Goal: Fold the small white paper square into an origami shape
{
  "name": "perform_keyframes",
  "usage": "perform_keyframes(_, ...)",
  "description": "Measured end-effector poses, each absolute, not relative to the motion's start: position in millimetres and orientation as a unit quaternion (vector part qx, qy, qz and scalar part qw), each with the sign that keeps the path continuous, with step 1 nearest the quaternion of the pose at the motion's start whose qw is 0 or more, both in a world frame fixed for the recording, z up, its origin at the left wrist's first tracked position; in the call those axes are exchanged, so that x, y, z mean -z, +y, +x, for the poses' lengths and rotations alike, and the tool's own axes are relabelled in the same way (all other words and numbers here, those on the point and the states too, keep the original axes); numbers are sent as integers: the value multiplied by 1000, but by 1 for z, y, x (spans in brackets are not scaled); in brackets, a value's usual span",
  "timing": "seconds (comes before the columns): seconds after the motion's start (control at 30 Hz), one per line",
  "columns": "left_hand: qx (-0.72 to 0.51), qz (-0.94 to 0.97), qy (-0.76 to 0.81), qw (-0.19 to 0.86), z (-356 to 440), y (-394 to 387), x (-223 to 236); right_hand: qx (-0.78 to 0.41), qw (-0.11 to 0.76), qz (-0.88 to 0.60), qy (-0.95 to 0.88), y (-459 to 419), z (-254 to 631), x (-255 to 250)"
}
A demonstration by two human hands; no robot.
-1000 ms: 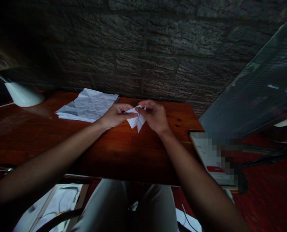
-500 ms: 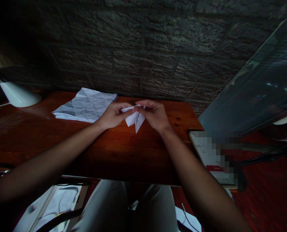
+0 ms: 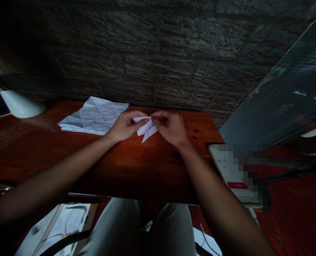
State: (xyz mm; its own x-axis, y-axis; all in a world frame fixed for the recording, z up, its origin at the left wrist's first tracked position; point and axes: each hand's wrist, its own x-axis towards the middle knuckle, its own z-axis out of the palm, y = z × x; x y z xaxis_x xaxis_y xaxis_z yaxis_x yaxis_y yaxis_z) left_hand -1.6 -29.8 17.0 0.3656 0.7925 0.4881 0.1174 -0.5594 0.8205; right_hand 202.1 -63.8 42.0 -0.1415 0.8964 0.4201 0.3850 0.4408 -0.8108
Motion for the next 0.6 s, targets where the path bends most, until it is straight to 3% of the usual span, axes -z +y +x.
perform_keyframes(0.27, -476, 736, 303, 375, -1, -33, -21, -202, 465, -462, -727, -67, 198, -42)
perform_keyframes(0.6, -480, 741, 300, 362, -3, -31, -21, -369, 509, -428, -649, -56, 201, -36)
